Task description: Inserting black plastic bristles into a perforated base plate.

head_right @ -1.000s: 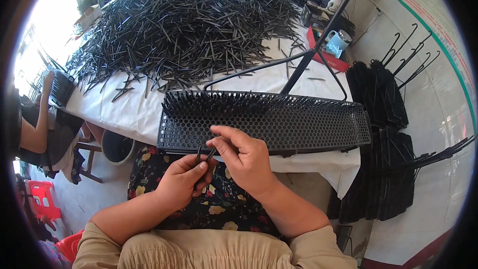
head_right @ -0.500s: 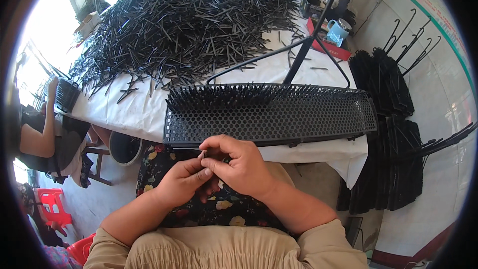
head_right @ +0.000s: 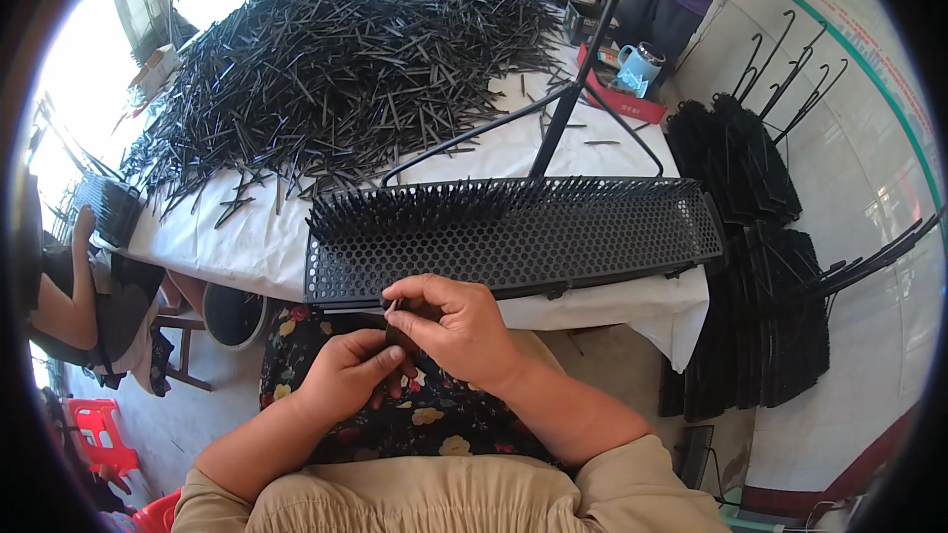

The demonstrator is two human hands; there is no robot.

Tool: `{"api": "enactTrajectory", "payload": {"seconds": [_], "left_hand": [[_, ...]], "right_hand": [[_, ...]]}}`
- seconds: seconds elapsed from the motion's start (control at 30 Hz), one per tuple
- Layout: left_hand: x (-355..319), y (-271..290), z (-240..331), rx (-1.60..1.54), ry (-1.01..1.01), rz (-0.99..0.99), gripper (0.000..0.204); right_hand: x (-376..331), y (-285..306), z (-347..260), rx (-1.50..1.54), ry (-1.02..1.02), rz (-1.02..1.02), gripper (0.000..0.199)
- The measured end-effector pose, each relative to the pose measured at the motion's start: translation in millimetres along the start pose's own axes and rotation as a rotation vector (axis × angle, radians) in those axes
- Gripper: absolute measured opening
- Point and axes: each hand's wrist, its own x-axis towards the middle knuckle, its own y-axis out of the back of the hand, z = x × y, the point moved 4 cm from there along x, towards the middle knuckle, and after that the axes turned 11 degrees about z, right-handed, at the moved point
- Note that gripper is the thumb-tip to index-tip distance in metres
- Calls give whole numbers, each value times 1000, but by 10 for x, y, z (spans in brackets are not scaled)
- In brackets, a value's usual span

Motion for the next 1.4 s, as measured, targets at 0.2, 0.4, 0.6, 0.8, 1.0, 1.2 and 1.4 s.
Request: {"api": "enactTrajectory", "payload": {"seconds": [0.2,0.4,0.6,0.8,1.0,1.2,1.4], "left_hand": [[-388,12,1110,962,-824,277,37],[-1613,-676,2393,1206,-1765,326,26],[-1880,-850,2544,1344,-1765,200,12],[-2066,-939,2519,1402,-1560,89,7],[-2032,-988,2562,1446,-1454,-257,9],[-1922,-1205,2539,1872,-1155,-543,11],[-1540,-1434,2167,1412,-1536,-396,20]], "right_hand": [[71,291,3,180,-5,373,20],[-165,133,-902,-138,296,374,20],[35,313,-455,-75,225,201,21],[24,297,77,-118,-70,464,26],[-91,142,-221,0,78,450,21],[-74,251,-119,73,114,429,21],[-41,477,314,-25,55,510,26]]}}
